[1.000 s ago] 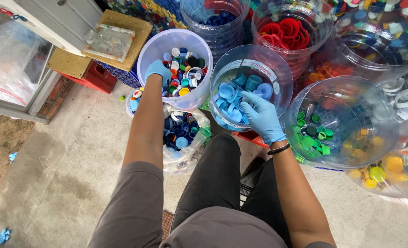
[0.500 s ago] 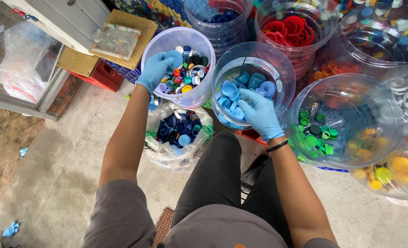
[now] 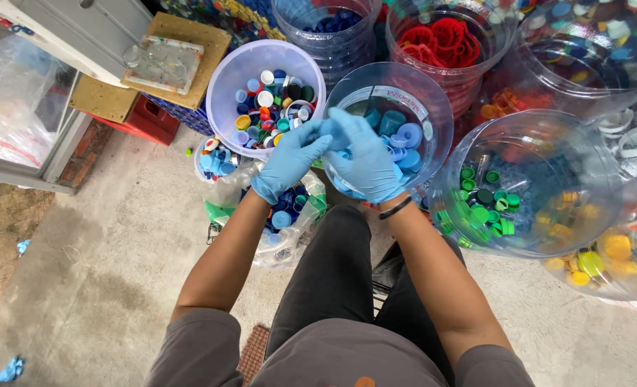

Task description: The person sorts mixed plastic bottle caps from a white bucket into several large clear containers based on color. They pick up caps by hand, identify their color, and place them into the corresponding container, such as blue, red, green, or yellow.

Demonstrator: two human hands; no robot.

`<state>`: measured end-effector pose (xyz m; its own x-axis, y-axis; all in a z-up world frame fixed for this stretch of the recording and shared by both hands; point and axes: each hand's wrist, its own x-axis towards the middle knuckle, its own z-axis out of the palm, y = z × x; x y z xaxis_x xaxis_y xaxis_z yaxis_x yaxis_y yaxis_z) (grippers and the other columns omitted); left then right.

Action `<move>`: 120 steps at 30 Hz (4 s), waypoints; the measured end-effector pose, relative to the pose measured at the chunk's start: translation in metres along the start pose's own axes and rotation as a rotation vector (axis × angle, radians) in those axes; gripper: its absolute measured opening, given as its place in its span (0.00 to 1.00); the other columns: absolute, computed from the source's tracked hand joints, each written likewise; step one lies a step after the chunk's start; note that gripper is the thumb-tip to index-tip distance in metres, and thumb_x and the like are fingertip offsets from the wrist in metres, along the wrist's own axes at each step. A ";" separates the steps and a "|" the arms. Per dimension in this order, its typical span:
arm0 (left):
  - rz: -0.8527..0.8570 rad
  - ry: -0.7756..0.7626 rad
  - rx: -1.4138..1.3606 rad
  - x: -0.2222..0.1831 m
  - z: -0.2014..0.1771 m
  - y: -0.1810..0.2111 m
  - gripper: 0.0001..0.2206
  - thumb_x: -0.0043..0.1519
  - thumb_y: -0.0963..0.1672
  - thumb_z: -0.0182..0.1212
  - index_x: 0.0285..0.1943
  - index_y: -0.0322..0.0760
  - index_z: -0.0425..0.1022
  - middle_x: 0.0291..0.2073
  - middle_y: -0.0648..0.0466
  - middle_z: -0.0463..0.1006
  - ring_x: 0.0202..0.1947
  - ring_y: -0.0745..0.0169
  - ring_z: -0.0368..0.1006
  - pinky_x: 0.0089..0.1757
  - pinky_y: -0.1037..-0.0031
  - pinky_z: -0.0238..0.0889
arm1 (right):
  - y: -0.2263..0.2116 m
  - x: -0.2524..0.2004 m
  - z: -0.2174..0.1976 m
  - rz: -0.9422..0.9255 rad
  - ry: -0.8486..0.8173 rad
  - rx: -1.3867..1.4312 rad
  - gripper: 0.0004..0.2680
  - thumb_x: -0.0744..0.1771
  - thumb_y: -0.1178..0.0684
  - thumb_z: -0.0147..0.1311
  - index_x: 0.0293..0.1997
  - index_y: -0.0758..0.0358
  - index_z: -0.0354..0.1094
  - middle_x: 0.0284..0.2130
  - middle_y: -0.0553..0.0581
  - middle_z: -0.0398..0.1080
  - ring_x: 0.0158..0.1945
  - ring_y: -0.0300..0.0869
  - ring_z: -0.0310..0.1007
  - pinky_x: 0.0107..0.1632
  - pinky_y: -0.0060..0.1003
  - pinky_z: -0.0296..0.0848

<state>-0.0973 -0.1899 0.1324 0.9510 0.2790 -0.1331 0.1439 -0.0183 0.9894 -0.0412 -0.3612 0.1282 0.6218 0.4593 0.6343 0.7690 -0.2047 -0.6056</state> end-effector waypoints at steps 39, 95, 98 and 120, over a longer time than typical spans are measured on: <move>-0.360 -0.500 1.493 0.173 -0.199 -0.102 0.24 0.55 0.51 0.73 0.60 0.41 0.81 0.58 0.48 0.80 0.61 0.43 0.73 0.60 0.60 0.65 | 0.008 -0.037 -0.059 0.610 -0.148 0.138 0.16 0.70 0.60 0.53 0.68 0.60 0.67 0.55 0.69 0.67 0.62 0.65 0.66 0.64 0.63 0.62; 0.180 -0.086 -0.742 0.073 -0.019 -0.020 0.15 0.65 0.36 0.61 0.60 0.28 0.75 0.50 0.47 0.83 0.45 0.60 0.81 0.50 0.73 0.76 | 0.129 0.137 -0.059 0.288 0.336 0.019 0.02 0.63 0.59 0.59 0.32 0.55 0.76 0.25 0.45 0.71 0.30 0.32 0.63 0.33 0.34 0.68; 0.178 -0.106 -0.716 0.070 -0.010 -0.024 0.17 0.63 0.36 0.63 0.62 0.30 0.75 0.52 0.47 0.82 0.52 0.57 0.79 0.55 0.69 0.74 | 0.203 0.134 -0.089 0.287 0.255 -0.250 0.09 0.64 0.50 0.66 0.44 0.61 0.75 0.35 0.60 0.80 0.36 0.50 0.79 0.36 0.48 0.74; 0.291 -0.044 0.275 0.089 0.086 -0.050 0.32 0.44 0.50 0.86 0.60 0.50 0.80 0.51 0.49 0.83 0.57 0.47 0.77 0.57 0.63 0.68 | 0.041 -0.049 -0.056 0.735 0.246 0.470 0.11 0.70 0.60 0.53 0.59 0.67 0.71 0.50 0.68 0.75 0.53 0.48 0.75 0.54 0.47 0.78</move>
<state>0.0039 -0.2466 0.0666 0.9727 0.1834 0.1422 -0.0710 -0.3484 0.9347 -0.0318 -0.4411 0.0993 0.9878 0.1431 0.0621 0.0590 0.0254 -0.9979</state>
